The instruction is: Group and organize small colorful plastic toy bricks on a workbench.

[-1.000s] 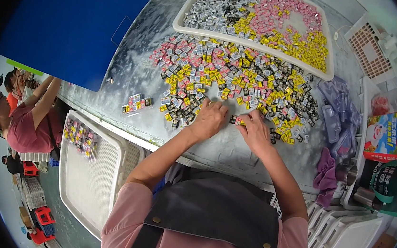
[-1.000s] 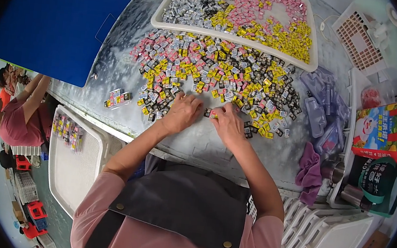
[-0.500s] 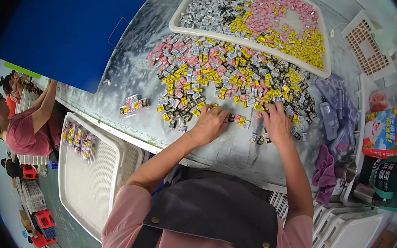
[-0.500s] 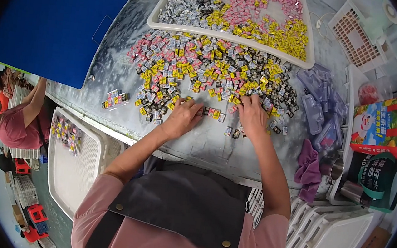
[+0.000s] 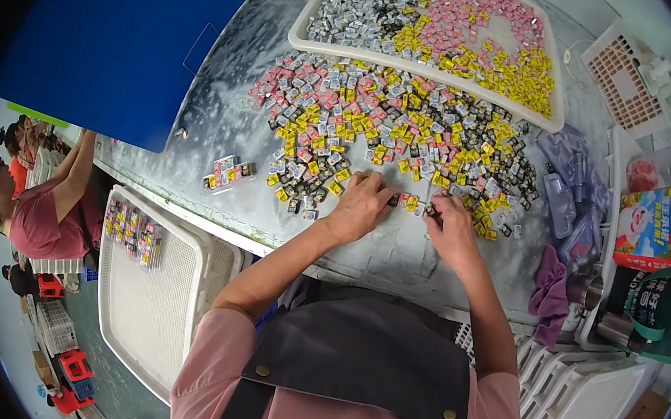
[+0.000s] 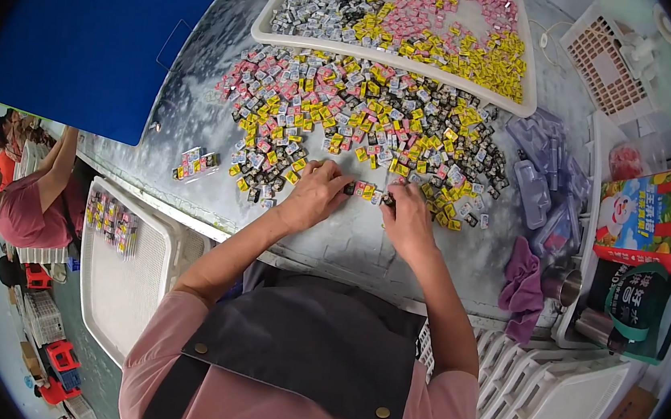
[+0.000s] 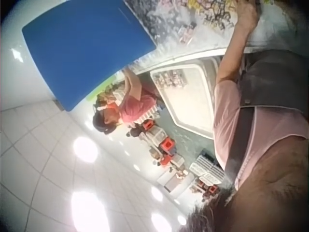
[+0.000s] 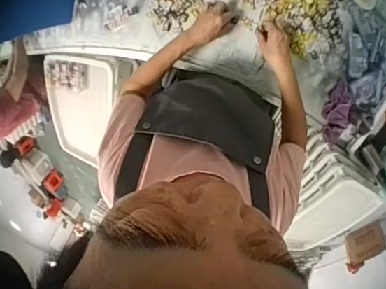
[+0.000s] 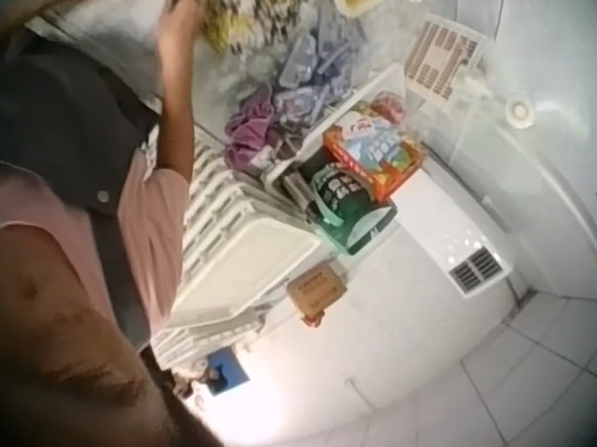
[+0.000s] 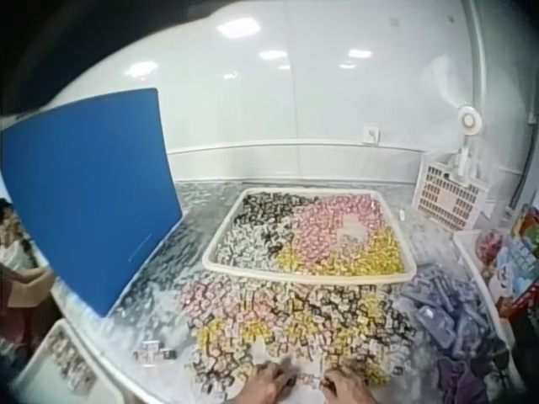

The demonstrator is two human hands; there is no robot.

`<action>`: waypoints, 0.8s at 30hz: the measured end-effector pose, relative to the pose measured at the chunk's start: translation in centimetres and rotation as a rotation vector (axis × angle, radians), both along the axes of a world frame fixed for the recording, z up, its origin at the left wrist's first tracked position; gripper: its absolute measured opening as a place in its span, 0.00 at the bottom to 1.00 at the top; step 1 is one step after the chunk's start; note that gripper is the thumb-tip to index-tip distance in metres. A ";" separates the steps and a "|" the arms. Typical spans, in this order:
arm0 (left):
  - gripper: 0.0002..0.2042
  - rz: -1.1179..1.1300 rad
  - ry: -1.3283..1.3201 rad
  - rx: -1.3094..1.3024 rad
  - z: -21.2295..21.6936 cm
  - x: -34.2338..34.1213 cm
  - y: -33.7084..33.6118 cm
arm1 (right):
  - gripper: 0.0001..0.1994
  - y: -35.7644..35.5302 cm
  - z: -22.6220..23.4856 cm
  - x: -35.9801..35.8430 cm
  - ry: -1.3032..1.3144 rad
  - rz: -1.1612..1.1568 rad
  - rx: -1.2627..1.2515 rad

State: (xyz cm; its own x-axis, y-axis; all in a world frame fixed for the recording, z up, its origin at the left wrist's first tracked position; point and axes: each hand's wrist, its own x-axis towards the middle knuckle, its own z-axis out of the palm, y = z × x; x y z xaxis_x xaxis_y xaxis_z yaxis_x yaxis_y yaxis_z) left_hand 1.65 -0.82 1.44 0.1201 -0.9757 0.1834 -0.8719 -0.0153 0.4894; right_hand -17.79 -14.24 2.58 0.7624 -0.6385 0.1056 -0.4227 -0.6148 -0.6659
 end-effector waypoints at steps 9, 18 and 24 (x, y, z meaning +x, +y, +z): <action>0.14 0.004 0.003 -0.030 -0.2 0.0 -0.1 | 0.13 0.1 -0.1 0.1 0.087 0.047 -0.122; 0.14 0.015 0.009 -0.049 -0.5 0.0 0.0 | 0.16 0.3 1.0 -1.0 0.069 0.025 -0.086; 0.15 0.014 0.032 -0.045 -0.1 0.1 0.1 | 0.17 -0.3 0.4 -2.5 0.150 0.103 -0.117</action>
State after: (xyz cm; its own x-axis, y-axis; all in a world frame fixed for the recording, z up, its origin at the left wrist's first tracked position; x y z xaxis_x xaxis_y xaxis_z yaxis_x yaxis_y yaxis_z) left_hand 1.73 -0.76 1.36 0.1397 -0.9647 0.2233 -0.8558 -0.0042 0.5173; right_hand -20.26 -14.52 2.99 0.8359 -0.5462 0.0545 -0.4425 -0.7293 -0.5218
